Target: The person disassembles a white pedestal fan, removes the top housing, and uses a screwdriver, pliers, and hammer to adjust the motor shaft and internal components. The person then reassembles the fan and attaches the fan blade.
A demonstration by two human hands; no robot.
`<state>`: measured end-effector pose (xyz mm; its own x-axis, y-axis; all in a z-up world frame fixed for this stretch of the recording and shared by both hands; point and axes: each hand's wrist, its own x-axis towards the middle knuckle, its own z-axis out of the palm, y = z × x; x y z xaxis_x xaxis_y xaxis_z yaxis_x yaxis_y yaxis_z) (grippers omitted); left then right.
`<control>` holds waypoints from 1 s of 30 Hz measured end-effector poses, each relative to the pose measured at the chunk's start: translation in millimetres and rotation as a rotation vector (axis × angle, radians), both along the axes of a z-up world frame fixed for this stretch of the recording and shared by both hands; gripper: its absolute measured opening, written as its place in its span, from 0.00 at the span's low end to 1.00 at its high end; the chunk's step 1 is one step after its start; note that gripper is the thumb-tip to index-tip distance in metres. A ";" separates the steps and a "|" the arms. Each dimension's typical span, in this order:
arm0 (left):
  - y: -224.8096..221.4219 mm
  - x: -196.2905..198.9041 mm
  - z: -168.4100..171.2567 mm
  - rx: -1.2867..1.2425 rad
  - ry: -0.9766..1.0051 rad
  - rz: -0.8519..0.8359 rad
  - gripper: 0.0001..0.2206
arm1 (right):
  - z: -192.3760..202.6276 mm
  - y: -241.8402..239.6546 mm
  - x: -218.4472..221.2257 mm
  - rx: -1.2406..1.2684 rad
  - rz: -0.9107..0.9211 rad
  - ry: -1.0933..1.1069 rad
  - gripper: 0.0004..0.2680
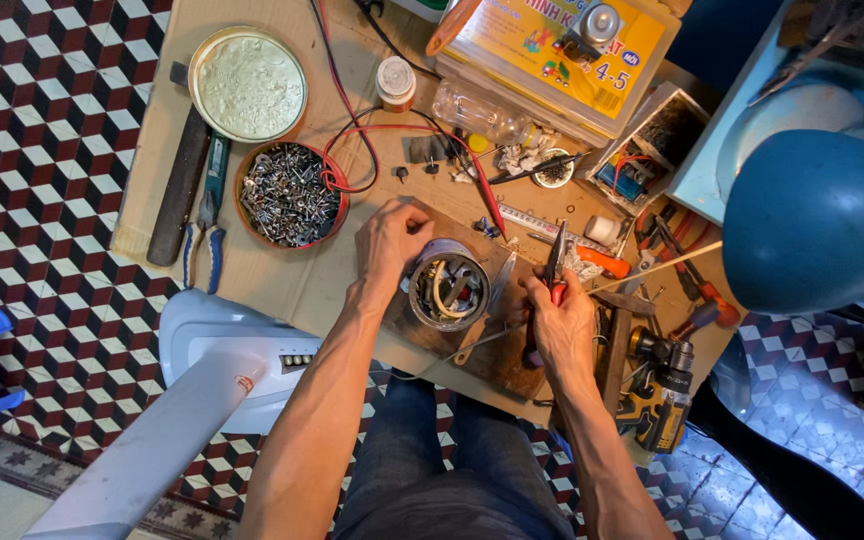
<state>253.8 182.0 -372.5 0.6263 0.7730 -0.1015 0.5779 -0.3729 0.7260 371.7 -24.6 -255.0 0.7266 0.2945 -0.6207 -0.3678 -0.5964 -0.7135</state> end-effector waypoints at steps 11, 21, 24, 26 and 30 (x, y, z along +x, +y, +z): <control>-77.8 -60.5 205.5 -0.368 -0.529 0.331 0.11 | 128.7 9.4 -39.9 0.491 0.120 0.122 0.09; -143.2 -140.6 322.8 0.103 -0.535 0.283 0.19 | 200.4 20.9 -105.4 0.677 0.532 0.028 0.08; -156.2 -168.8 335.3 0.200 -0.553 0.313 0.19 | 206.4 15.6 -126.5 0.628 0.643 -0.063 0.07; -165.1 -194.5 343.7 0.251 -0.571 0.350 0.19 | 213.4 15.2 -146.5 0.632 0.734 -0.121 0.07; -187.2 -244.3 354.3 0.219 -0.684 0.391 0.17 | 234.5 4.0 -194.4 0.673 0.806 -0.098 0.06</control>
<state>9.5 -5.3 -18.2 0.1760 0.9064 0.3841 0.1512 -0.4104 0.8993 177.3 -20.6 -20.5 0.2003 0.9747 -0.0991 0.0381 -0.1088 -0.9933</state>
